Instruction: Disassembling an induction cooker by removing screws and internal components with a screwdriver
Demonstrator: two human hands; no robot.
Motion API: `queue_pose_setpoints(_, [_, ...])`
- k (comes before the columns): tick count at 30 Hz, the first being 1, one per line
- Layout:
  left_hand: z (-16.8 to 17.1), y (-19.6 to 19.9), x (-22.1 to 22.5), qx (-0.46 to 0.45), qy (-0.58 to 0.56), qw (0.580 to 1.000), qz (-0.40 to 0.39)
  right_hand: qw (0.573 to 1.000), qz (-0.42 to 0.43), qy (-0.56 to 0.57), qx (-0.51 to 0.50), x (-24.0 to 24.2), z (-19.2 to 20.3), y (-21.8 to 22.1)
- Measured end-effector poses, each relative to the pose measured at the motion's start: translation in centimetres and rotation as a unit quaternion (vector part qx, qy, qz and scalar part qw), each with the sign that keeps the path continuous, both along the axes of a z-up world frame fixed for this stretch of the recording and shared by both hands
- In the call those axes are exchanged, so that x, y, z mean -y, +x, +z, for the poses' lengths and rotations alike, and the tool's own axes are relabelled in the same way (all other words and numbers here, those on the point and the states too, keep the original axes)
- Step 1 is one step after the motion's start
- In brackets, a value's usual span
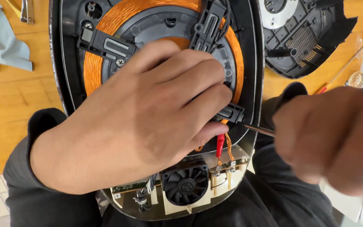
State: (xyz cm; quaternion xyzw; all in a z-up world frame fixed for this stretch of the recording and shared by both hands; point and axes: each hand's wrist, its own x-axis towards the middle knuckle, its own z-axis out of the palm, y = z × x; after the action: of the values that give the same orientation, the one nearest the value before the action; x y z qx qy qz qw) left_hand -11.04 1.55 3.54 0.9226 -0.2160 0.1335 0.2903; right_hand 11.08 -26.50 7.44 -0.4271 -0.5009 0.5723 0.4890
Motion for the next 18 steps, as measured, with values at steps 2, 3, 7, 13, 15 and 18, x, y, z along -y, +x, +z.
queue_pose_setpoints(2, [0.1,-0.2,-0.1,0.002,0.032,0.999,0.015,0.989,-0.057,-0.022,0.132,-4.9,1.5,-4.5])
queue_pose_setpoints(3, [0.2,-0.2,-0.1,-0.003,0.021,1.000,0.011,0.995,-0.018,0.071,0.062,-5.2,0.2,-4.3])
queue_pose_setpoints(7, [0.4,0.0,-0.4,-0.014,0.003,1.000,0.006,0.983,-0.044,0.176,0.006,-5.7,-1.3,-5.6])
queue_pose_setpoints(13, [0.6,-0.4,-0.5,-0.025,-0.014,1.000,-0.007,0.989,0.057,0.133,0.007,-7.8,-0.5,-4.9])
queue_pose_setpoints(15, [0.8,-0.4,-0.5,-0.029,-0.018,0.999,-0.008,0.989,0.061,0.133,0.001,-7.9,-0.8,-4.8])
queue_pose_setpoints(18, [0.8,-0.6,-0.5,-0.035,-0.024,0.999,-0.009,0.989,0.071,0.132,-0.011,-7.8,-1.1,-4.6])
